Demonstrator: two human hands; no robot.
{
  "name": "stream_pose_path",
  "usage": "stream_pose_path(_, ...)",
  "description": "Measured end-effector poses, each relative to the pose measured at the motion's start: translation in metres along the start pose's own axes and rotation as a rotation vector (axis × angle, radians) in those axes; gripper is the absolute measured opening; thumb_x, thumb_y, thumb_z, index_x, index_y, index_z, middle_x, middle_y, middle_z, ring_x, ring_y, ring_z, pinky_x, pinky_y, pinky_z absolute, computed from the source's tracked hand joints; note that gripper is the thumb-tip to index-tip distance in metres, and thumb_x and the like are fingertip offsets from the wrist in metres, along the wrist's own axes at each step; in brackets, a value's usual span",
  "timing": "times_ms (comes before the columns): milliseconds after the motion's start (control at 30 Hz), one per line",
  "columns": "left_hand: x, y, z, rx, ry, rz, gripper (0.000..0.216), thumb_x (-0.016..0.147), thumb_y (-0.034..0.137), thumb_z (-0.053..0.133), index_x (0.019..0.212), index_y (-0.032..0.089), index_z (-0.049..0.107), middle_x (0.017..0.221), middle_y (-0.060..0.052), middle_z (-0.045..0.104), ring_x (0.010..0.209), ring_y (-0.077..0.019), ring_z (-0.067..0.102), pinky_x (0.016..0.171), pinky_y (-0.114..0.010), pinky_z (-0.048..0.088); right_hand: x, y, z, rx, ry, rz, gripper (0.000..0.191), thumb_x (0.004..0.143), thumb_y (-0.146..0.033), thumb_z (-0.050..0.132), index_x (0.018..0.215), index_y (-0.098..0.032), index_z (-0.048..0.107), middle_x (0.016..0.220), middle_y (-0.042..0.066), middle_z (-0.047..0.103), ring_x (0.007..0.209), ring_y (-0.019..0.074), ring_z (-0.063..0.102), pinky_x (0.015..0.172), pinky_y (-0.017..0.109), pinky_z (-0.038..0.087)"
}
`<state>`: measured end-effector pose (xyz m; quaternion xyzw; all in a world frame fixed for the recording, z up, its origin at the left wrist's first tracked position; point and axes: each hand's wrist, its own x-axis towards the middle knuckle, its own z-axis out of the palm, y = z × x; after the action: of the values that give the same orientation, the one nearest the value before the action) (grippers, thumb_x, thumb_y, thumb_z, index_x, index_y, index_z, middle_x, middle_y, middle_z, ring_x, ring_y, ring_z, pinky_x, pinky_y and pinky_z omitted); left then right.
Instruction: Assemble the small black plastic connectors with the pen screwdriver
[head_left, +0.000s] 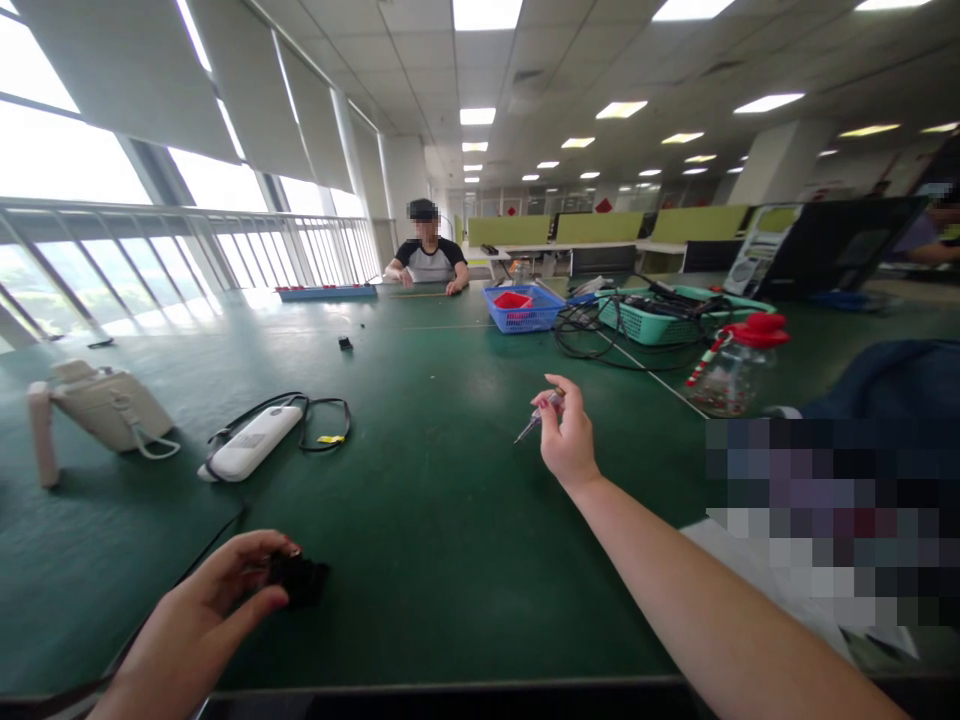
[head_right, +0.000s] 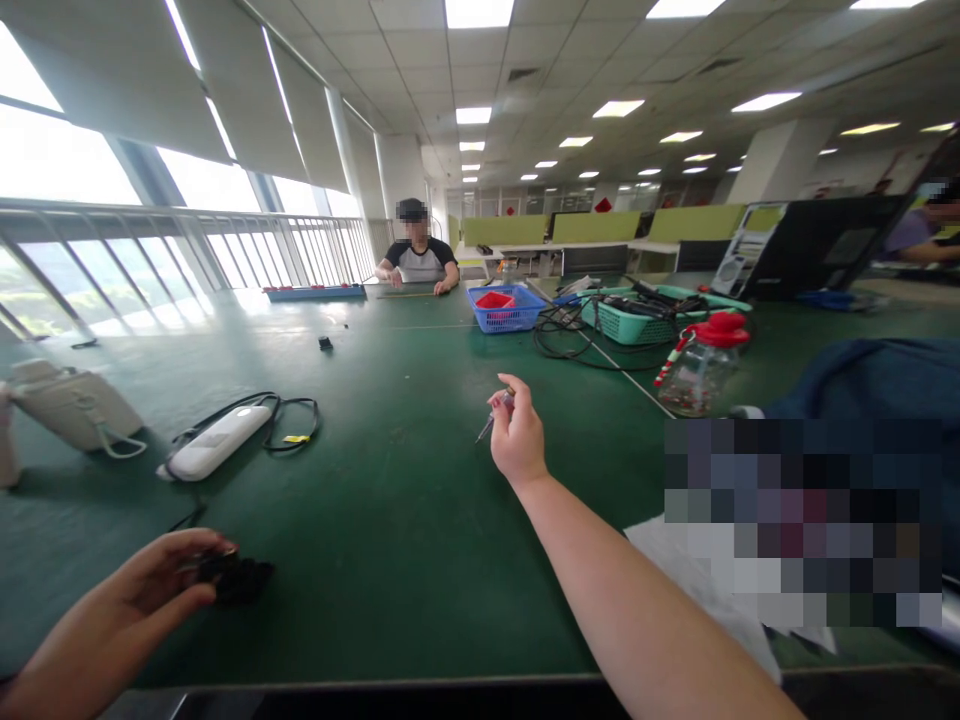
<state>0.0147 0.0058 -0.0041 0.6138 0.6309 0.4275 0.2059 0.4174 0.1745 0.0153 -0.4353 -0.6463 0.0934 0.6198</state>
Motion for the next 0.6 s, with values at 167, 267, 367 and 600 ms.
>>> stream_pose_path(167, 0.001, 0.009, -0.005, 0.109, -0.013, 0.112, 0.04, 0.074, 0.056, 0.067, 0.102, 0.028, 0.074, 0.113, -0.004, 0.075, 0.104, -0.0253, 0.071, 0.087, -0.032, 0.059, 0.0, -0.001, 0.0, -0.002, -0.001, 0.007, 0.032, 0.097, -0.031, 0.046, 0.127, -0.021, 0.047, 0.093, 0.007, 0.068, 0.081, 0.0211, 0.066, 0.076, 0.04, 0.055)
stream_pose_path(267, 0.0, 0.008, -0.009, 0.216, -0.012, 0.244, 0.034, 0.08, 0.053, 0.064, 0.102, 0.029, 0.075, 0.118, -0.002, 0.073, 0.107, -0.0233, 0.07, 0.09, -0.029, 0.058, 0.0, -0.002, 0.0, 0.002, -0.004, 0.007, 0.032, 0.097, -0.031, 0.046, 0.127, -0.021, 0.047, 0.093, 0.007, 0.067, 0.081, 0.0211, 0.066, 0.076, 0.039, 0.055)
stream_pose_path(367, 0.001, 0.003, -0.011, 0.334, -0.022, 0.311, 0.037, 0.082, 0.053, 0.063, 0.111, 0.032, 0.072, 0.112, 0.0, 0.075, 0.1, -0.0206, 0.073, 0.089, -0.027, 0.058, 0.0, -0.003, 0.0, 0.002, -0.013, 0.008, 0.032, 0.097, -0.031, 0.046, 0.126, -0.021, 0.047, 0.093, 0.007, 0.067, 0.081, 0.0211, 0.066, 0.075, 0.039, 0.055)
stream_pose_path(600, 0.0, 0.001, -0.004, 0.494, -0.099, 0.421, 0.038, 0.086, 0.057, 0.059, 0.113, 0.035, 0.072, 0.114, 0.002, 0.074, 0.101, -0.0194, 0.072, 0.09, -0.026, 0.058, 0.0, -0.001, 0.0, -0.011, -0.01, -0.003, 0.032, 0.096, -0.031, 0.045, 0.127, -0.021, 0.047, 0.092, 0.007, 0.067, 0.08, 0.0207, 0.066, 0.076, 0.04, 0.055)
